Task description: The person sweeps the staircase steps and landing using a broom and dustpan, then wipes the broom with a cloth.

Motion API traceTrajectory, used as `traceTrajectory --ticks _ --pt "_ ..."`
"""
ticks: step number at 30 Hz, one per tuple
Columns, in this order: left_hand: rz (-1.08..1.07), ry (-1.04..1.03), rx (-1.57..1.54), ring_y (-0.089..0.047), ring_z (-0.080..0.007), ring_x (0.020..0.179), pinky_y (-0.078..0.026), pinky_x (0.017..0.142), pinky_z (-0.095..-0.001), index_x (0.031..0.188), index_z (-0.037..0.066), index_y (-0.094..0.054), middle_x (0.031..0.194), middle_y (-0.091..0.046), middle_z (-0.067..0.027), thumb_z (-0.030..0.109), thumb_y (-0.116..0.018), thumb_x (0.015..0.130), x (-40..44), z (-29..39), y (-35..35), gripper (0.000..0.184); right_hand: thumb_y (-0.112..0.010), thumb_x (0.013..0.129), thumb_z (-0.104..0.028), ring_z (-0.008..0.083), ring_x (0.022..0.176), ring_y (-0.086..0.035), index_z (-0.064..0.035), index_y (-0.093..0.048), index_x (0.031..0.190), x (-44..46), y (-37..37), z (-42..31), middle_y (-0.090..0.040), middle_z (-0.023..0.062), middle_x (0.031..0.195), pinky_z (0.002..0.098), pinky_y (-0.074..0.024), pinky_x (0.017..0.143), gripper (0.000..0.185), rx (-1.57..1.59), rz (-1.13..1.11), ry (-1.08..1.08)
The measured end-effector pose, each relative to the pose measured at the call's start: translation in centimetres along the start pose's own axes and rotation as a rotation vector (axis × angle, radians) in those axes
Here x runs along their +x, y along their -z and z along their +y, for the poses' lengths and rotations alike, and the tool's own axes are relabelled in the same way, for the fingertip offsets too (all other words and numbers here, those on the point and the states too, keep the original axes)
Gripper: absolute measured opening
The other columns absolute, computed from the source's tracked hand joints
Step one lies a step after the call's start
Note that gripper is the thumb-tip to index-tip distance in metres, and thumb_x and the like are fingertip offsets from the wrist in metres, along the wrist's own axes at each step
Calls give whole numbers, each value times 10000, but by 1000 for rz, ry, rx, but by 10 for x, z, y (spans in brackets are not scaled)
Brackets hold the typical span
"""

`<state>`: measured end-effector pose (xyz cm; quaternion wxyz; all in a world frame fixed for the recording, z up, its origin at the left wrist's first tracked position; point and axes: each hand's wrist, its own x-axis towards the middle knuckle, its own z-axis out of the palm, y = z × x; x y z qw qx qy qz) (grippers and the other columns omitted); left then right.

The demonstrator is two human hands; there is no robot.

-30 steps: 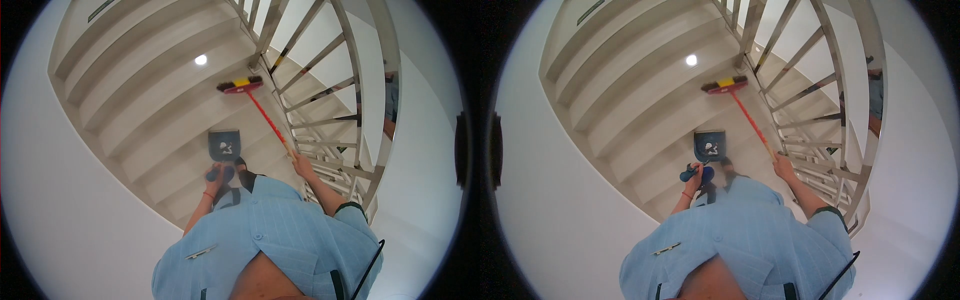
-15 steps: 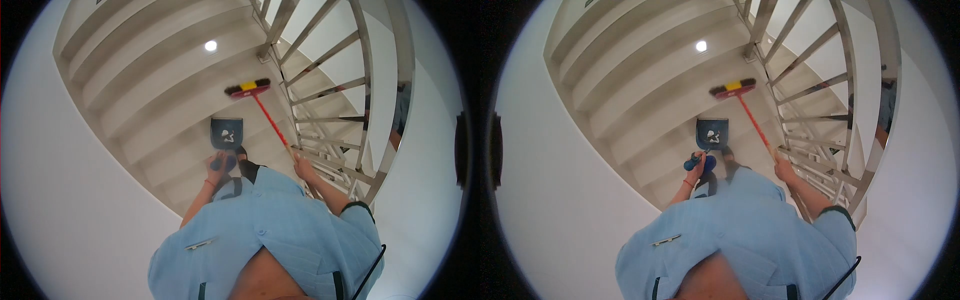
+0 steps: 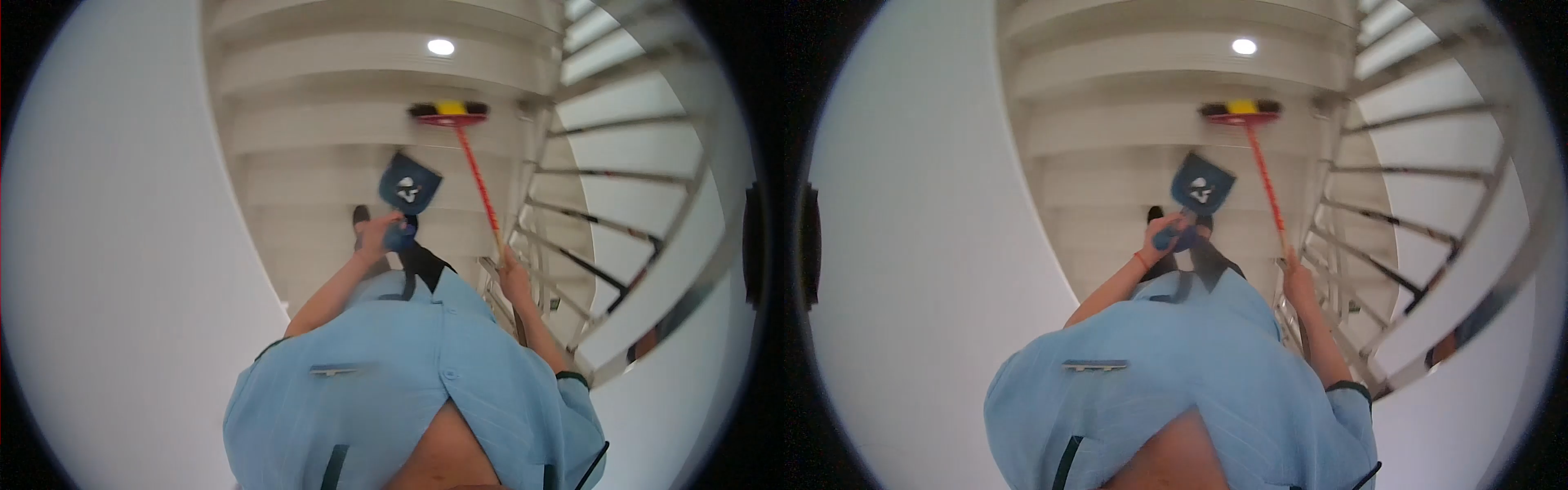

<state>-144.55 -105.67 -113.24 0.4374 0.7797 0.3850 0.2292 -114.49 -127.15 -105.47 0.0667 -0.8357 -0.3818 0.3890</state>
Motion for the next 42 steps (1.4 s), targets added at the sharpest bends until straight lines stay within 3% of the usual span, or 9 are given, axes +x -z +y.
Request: traceTrajectory --ticks 2,10,15,19,22,26,35,39,42 --pt "-157 302 -60 -663 -286 843 -481 685 -345 917 136 -624 880 -679 -83 171 -670 749 5 24 19 177 -525 827 -32 413 822 -629 -108 -367 1444 29 10 8 -622 285 877 433 -484 748 641 -25 -26 86" --pt "81 433 -223 -579 -322 675 -426 597 -367 751 134 -525 710 -590 -92 189 -593 783 6 28 27 93 -518 820 -38 411 886 -637 -108 -385 1433 32 82 -43 -633 294 949 460 -490 758 632 -145 -329 -44" --pt "201 477 -411 -594 -230 660 -424 618 -335 763 133 -551 689 -590 -48 210 -573 793 -32 -4 68 86 -542 834 -68 393 788 -651 -150 -396 1434 37 19 -31 -638 278 869 448 -496 696 623 50 -349 162" --pt "211 506 -119 -563 -155 686 -413 654 -273 758 117 -568 712 -556 -21 197 -559 799 -52 -16 130 90 -594 858 -61 309 640 -639 -119 -404 1431 44 6 -163 -609 251 709 405 -485 630 606 -209 -398 438" --pt "147 548 -447 -586 -160 706 -419 653 -263 750 114 -561 725 -584 -22 163 -530 803 -72 -29 177 78 -588 860 -69 380 634 -619 -135 -421 1419 86 -40 -221 -606 268 732 413 -479 624 588 -263 -482 423" --pt "170 448 -336 -603 -180 669 -434 624 -268 736 125 -548 729 -600 -15 149 -513 809 -99 -98 218 84 -560 888 -144 451 695 -604 -128 -416 1409 169 -152 -294 -608 283 762 485 -488 660 541 -504 -445 617" --pt "176 528 -140 -615 -261 623 -443 560 -334 772 160 -604 704 -626 -31 197 -620 751 -175 -280 311 46 -527 878 -94 391 904 -620 -256 -437 1401 370 -402 -483 -643 226 1017 496 -492 768 555 -661 -302 773" --pt "180 492 -157 -612 -277 615 -442 549 -353 796 146 -617 684 -614 -61 200 -625 775 -234 -256 335 59 -535 862 -63 355 912 -634 -267 -445 1399 382 -392 -484 -662 170 1002 478 -506 757 581 -817 -105 930" --pt "146 484 -68 -614 -289 613 -444 546 -360 809 134 -623 663 -608 -77 197 -619 793 -244 -240 363 65 -508 870 -80 344 885 -643 -302 -431 1407 316 -348 -476 -667 151 968 464 -512 746 587 -814 -117 748"
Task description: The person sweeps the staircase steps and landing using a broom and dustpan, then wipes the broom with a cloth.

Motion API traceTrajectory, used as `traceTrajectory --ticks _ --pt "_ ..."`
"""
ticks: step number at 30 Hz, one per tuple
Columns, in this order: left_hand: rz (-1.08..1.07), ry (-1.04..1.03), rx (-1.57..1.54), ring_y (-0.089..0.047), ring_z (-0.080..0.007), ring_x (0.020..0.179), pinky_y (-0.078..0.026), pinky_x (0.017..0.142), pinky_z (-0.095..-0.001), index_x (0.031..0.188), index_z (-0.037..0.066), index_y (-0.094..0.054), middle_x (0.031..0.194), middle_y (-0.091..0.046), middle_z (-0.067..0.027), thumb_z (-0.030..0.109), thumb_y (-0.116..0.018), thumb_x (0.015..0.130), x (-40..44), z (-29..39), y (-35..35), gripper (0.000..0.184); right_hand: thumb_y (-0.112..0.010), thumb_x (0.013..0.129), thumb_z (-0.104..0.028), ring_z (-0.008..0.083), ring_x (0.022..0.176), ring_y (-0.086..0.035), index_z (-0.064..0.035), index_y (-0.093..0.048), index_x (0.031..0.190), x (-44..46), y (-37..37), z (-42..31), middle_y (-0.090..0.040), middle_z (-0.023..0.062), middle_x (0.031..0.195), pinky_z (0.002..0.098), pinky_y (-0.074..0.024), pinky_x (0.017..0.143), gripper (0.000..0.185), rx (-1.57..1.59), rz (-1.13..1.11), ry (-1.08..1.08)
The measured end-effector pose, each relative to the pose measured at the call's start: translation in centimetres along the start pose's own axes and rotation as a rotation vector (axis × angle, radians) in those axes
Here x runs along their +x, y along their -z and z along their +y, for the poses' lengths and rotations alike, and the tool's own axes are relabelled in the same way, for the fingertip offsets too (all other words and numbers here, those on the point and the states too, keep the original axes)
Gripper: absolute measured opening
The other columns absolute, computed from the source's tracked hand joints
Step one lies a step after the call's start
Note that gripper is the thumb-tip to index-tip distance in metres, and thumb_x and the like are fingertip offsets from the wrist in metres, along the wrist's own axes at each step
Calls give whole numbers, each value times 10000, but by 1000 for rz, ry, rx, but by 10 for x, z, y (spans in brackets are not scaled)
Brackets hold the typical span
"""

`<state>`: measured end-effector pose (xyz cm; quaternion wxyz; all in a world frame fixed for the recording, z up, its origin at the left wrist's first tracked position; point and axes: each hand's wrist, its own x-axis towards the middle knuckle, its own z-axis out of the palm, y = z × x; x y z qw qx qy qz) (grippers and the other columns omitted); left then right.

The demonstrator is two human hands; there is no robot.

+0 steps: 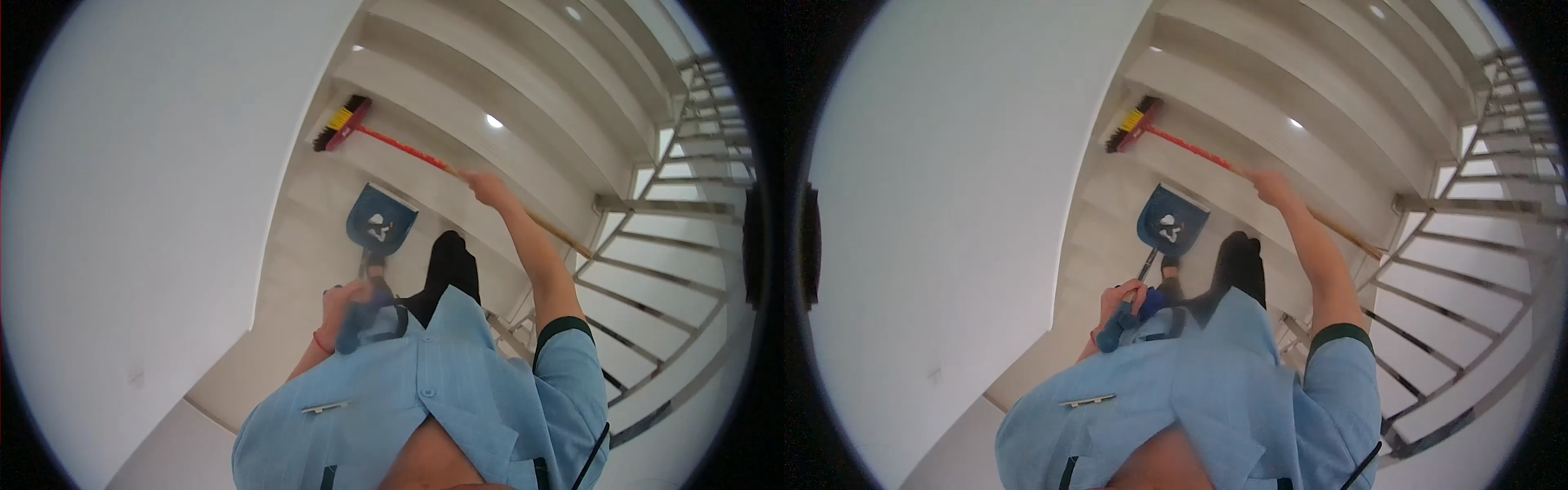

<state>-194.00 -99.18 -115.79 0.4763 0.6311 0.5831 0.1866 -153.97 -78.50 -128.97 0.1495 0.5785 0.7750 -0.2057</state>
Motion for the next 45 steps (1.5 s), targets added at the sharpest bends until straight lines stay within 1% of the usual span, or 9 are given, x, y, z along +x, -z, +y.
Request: traceTrajectory --ticks 2,5,13,17,20,27,29,31,45 --pt "7 27 -56 -614 -293 612 -444 542 -360 811 126 -623 649 -605 -81 198 -611 801 -6 -16 2 74 -477 890 -121 340 851 -650 -346 -423 1405 -66 -16 7 -668 146 953 460 -512 736 564 -16 -113 -141" --pt "13 -89 -95 -489 -88 527 -374 511 -243 766 95 -591 578 -503 9 164 -565 892 -11 -31 4 146 -462 898 -142 340 839 -653 -384 -410 1405 -186 -97 26 -667 156 919 461 -514 733 564 95 -127 -350" --pt "-86 -237 60 -522 -225 514 -414 524 -298 784 71 -597 594 -535 -89 154 -609 878 -15 -28 -21 126 -560 898 -152 382 968 -629 -285 -502 1363 -427 -117 -99 -655 228 1025 446 -500 805 487 598 -14 -789" --pt "-150 -373 109 -524 -237 556 -430 565 -290 787 62 -596 637 -551 -98 144 -626 869 -22 -51 -50 119 -586 880 -147 412 938 -627 -220 -514 1357 -455 -167 -128 -651 243 1026 443 -500 799 487 798 294 -794" --pt "-219 -275 63 -615 -372 741 -475 607 -400 853 131 -650 783 -635 -136 260 -608 876 -22 -48 -77 138 -573 876 -125 425 898 -626 -180 -491 1372 -418 -178 -133 -652 256 971 456 -499 789 506 806 299 -856" --pt "-238 -452 117 -645 -330 815 -500 697 -368 955 121 -655 857 -684 -86 165 -690 763 -17 -62 -165 200 -546 829 -82 426 838 -629 -196 -297 1474 -480 -188 -179 -648 250 897 519 -486 763 701 715 65 -787" --pt "-261 -484 111 -652 -321 835 -504 720 -365 973 109 -656 870 -692 -81 145 -699 743 -19 -53 -195 236 -560 846 -100 423 855 -634 -228 -356 1452 -550 -169 -203 -655 247 908 501 -493 777 652 819 -114 -824" --pt "-246 -538 124 -655 -317 838 -504 720 -360 965 106 -661 872 -692 -89 112 -686 754 -19 -46 -227 213 -575 851 -113 421 854 -637 -238 -402 1427 -606 -171 -206 -658 247 907 490 -496 783 614 918 42 -783" --pt "-254 -571 265 -633 -237 888 -468 743 -335 979 110 -661 997 -674 -36 134 -583 878 -63 9 -372 129 -561 828 -101 451 874 -606 -98 -414 1407 -605 -301 37 -622 296 929 502 -478 781 597 655 372 -1065"
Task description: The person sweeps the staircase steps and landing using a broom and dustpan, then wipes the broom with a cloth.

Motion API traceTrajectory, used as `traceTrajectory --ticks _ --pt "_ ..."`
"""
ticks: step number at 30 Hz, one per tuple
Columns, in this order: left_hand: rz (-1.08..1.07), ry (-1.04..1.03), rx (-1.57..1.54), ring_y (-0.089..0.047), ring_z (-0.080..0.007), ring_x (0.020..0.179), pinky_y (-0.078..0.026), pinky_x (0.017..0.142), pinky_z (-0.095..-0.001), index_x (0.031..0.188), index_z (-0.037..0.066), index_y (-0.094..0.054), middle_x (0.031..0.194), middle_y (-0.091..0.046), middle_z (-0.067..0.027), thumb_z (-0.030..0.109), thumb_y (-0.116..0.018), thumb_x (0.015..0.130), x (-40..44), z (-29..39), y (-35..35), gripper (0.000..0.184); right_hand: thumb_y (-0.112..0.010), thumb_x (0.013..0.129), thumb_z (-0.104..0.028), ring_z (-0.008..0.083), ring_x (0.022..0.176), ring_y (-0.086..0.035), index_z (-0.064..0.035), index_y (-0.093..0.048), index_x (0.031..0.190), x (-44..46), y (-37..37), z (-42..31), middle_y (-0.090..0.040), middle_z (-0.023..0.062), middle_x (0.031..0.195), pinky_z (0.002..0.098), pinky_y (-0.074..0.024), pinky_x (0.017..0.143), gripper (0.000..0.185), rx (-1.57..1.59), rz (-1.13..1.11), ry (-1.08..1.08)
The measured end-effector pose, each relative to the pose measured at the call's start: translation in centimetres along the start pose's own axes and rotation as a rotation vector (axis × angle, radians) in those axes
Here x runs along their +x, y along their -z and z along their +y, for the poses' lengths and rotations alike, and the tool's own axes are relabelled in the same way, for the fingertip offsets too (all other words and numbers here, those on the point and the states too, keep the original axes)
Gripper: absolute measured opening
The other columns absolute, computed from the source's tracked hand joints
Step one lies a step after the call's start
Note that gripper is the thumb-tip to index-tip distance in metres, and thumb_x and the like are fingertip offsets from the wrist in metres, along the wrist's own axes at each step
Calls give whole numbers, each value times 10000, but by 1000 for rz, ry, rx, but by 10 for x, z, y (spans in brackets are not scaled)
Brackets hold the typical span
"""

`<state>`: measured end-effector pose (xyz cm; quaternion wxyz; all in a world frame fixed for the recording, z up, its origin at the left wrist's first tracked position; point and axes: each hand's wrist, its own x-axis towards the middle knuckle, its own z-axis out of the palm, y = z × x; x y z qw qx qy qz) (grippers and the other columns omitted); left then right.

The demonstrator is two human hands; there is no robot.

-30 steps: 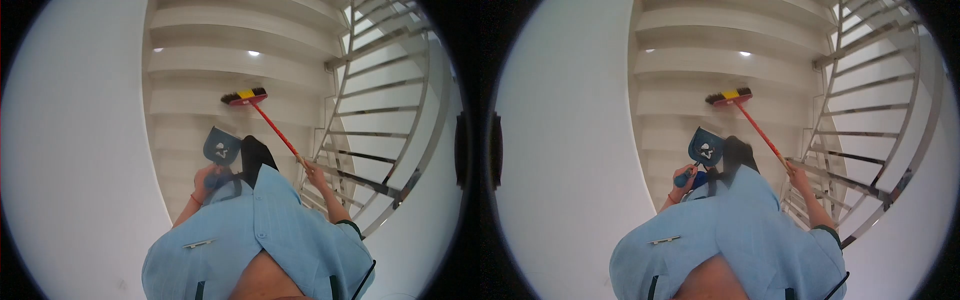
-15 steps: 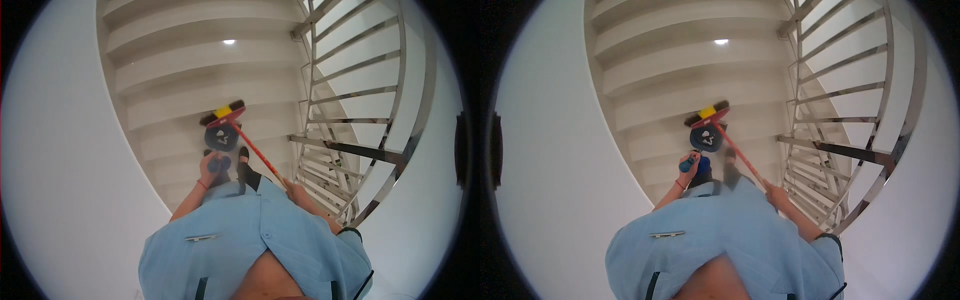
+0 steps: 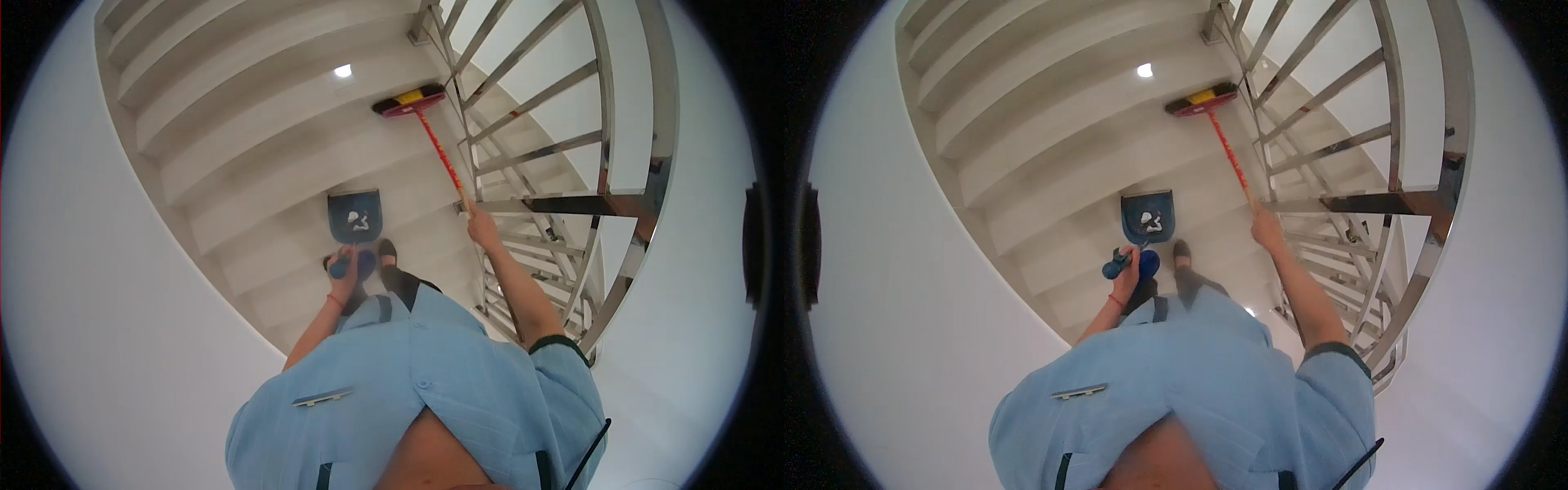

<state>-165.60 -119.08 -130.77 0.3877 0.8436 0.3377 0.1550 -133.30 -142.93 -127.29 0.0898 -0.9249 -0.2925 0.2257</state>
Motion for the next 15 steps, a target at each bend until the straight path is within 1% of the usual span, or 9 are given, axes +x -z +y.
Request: traceTrajectory --ticks 2,5,7,9,10,11,13,14,15 --pt "-32 -190 238 -621 -242 901 -461 749 -336 1019 117 -648 1045 -652 -42 119 -572 871 -6 -23 -11 166 -545 832 -105 448 869 -606 -80 -390 1416 22 -42 45 -618 293 940 511 -474 777 605 -37 21 88" --pt "-49 -156 257 -623 -256 849 -459 731 -346 1038 107 -629 1034 -639 -57 110 -559 873 -10 -13 0 180 -533 831 -102 438 897 -606 -62 -359 1427 -24 -28 23 -613 295 981 509 -473 793 622 116 -96 -127" --pt "-23 -111 219 -624 -258 835 -457 726 -348 1007 90 -626 1012 -640 -66 89 -554 867 -11 -5 2 157 -524 833 -100 448 909 -598 -66 -349 1435 -68 -29 28 -613 301 975 509 -463 818 627 159 -134 -30" --pt "12 -36 120 -624 -253 836 -459 714 -354 996 84 -621 990 -639 -70 84 -542 879 -7 1 1 140 -515 805 -56 461 927 -603 -83 -364 1431 -114 -11 13 -621 306 983 498 -472 849 645 121 -270 -90" --pt "-20 35 -43 -628 -248 814 -457 698 -368 990 91 -618 933 -636 -71 107 -533 908 -4 -8 -4 119 -539 800 -65 455 941 -604 -101 -375 1430 -134 9 4 -619 309 999 485 -472 864 652 177 -288 -71" --pt "20 -19 34 -623 -248 781 -459 683 -358 942 72 -612 875 -628 -78 127 -541 921 -2 -2 -2 92 -562 796 -75 449 956 -606 -119 -387 1430 -152 29 -2 -617 313 1015 473 -471 878 659 236 -308 -54" --pt "91 -142 180 -612 -248 713 -462 652 -339 845 34 -600 761 -612 -94 165 -557 945 4 8 0 171 -587 792 -93 441 967 -608 -139 -408 1421 -169 48 0 -616 314 1025 462 -471 891 656 360 -335 -46" --pt "88 -31 68 -607 -248 670 -461 637 -339 819 33 -603 715 -607 -84 177 -563 943 8 9 -3 194 -599 790 -102 436 972 -609 -148 -419 1417 -174 52 2 -615 315 1030 456 -471 897 654 423 -347 -43" --pt "102 -34 48 -607 -250 664 -461 633 -341 816 34 -605 705 -606 -83 178 -562 943 11 12 -4 197 -606 789 -108 436 965 -611 -154 -430 1411 -174 53 3 -619 310 1027 457 -473 892 648 428 -303 -45"
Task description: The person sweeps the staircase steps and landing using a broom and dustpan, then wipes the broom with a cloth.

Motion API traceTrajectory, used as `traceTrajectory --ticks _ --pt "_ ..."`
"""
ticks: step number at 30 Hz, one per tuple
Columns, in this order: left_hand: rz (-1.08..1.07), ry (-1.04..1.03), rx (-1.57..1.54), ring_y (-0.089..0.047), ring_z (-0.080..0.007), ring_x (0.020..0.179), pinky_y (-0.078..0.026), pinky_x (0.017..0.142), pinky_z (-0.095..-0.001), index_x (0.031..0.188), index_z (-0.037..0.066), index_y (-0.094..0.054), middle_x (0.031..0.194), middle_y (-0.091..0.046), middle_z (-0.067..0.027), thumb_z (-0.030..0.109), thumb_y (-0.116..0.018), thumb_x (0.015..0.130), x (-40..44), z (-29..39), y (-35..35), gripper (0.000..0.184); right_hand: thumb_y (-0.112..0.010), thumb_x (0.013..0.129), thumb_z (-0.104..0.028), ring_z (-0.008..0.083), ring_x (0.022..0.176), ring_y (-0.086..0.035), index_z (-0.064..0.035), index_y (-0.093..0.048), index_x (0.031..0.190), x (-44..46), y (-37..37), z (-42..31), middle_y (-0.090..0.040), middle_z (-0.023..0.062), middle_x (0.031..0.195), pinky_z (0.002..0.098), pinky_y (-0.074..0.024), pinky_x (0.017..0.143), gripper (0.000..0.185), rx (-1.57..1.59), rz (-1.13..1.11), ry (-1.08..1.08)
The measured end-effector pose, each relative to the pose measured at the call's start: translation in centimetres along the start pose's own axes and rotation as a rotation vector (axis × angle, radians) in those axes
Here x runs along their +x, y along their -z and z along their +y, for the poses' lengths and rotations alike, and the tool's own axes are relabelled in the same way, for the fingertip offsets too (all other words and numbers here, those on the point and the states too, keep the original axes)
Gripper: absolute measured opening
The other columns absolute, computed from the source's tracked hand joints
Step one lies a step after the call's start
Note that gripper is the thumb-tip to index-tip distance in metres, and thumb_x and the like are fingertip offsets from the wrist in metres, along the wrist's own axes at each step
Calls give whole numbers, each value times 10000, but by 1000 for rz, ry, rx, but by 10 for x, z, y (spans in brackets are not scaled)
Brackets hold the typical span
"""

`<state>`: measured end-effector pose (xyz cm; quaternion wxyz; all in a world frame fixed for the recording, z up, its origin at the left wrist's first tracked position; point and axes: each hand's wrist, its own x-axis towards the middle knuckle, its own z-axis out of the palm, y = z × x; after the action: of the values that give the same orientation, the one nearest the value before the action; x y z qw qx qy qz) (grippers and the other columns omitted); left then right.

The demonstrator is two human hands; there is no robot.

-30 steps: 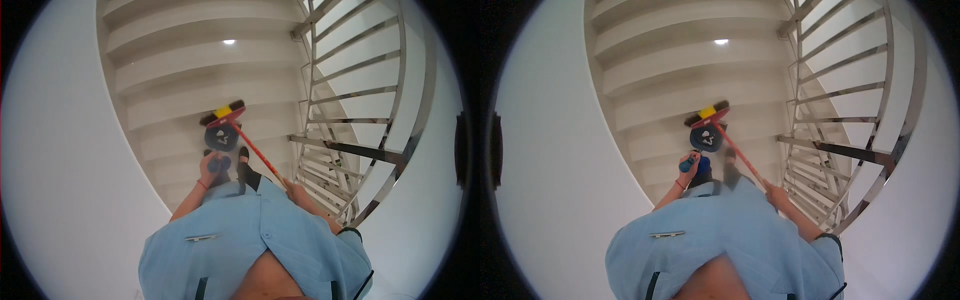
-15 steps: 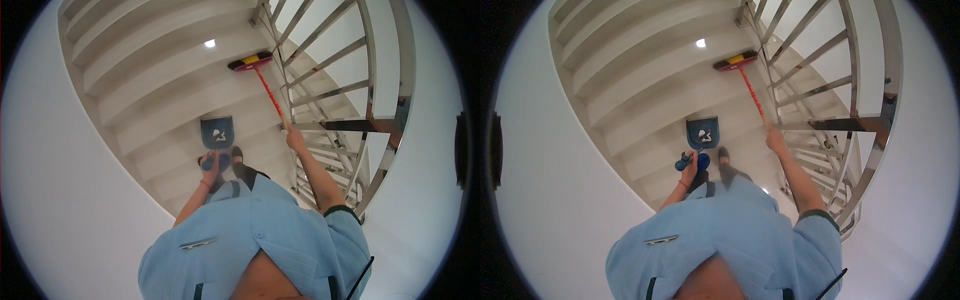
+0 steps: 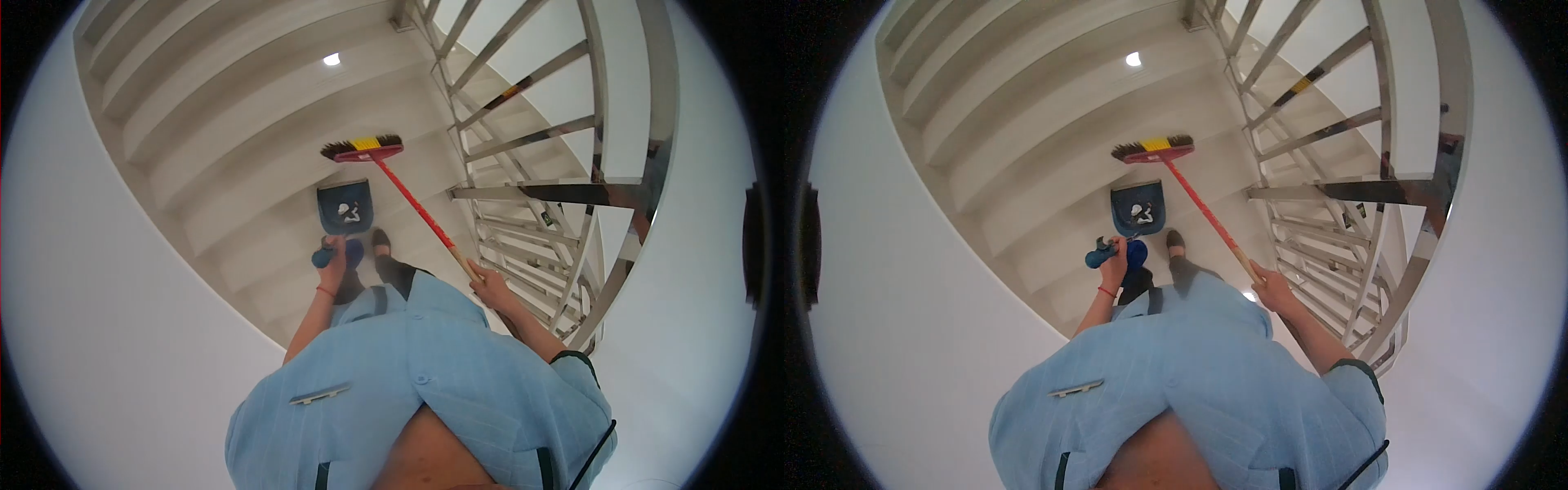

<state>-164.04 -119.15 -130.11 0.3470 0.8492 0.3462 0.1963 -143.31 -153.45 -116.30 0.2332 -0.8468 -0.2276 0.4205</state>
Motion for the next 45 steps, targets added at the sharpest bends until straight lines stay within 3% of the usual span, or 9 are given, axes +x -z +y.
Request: traceTrajectory --ticks 4,6,11,17,27,33,42,44,45 --pt "18 -4 23 -605 -260 655 -459 615 -353 824 37 -618 697 -615 -94 176 -571 934 8 3 3 183 -590 808 -130 435 925 -620 -163 -454 1392 51 12 4 -637 285 989 483 -485 858 601 -164 151 16" --pt "-26 11 33 -605 -256 656 -459 617 -354 827 38 -620 702 -621 -97 171 -576 929 6 -3 2 174 -550 824 -129 442 886 -622 -157 -441 1394 119 10 56 -646 264 957 516 -485 820 581 -237 281 120" --pt "-44 14 -35 -590 -229 644 -458 623 -338 834 35 -620 697 -608 -90 173 -580 934 5 -12 2 176 -519 792 -84 457 859 -614 -129 -403 1408 215 29 71 -636 277 903 538 -480 786 629 -243 372 -116" --pt "-44 -15 -4 -591 -218 666 -461 644 -332 864 29 -617 730 -610 -96 178 -573 942 9 -10 3 174 -476 782 -40 472 880 -602 -106 -390 1409 170 3 80 -622 308 916 535 -476 806 636 -216 347 33" --pt "-24 184 -190 -593 -162 700 -458 671 -293 869 20 -627 760 -629 -62 171 -559 957 16 -18 0 188 -501 771 -21 446 881 -623 -111 -285 1477 83 -42 35 -615 326 974 461 -492 831 744 -72 85 -152" --pt "-37 221 -183 -573 -173 665 -449 659 -280 866 3 -620 728 -606 -77 146 -575 940 23 -9 11 168 -496 774 -11 394 840 -646 -122 -322 1467 100 -64 55 -637 292 911 441 -508 806 723 -187 192 -5" --pt "30 56 -298 -555 -151 648 -440 646 -287 856 21 -614 711 -584 -46 109 -574 933 -4 -25 15 124 -488 771 -1 351 625 -617 -146 -340 1464 116 -133 70 -636 266 861 416 -530 636 724 -149 240 -77" --pt "17 25 -310 -558 -155 673 -437 658 -285 868 31 -615 740 -587 -35 96 -571 929 -19 -37 18 99 -494 771 9 374 702 -626 -127 -325 1471 100 -153 57 -628 289 921 427 -517 714 732 -87 217 -73" --pt "3 -76 -103 -559 -153 717 -433 682 -279 895 42 -619 775 -579 -18 92 -564 925 -27 -46 22 80 -495 773 11 380 726 -628 -122 -322 1472 91 -167 56 -626 294 939 431 -511 736 733 -133 219 -31"
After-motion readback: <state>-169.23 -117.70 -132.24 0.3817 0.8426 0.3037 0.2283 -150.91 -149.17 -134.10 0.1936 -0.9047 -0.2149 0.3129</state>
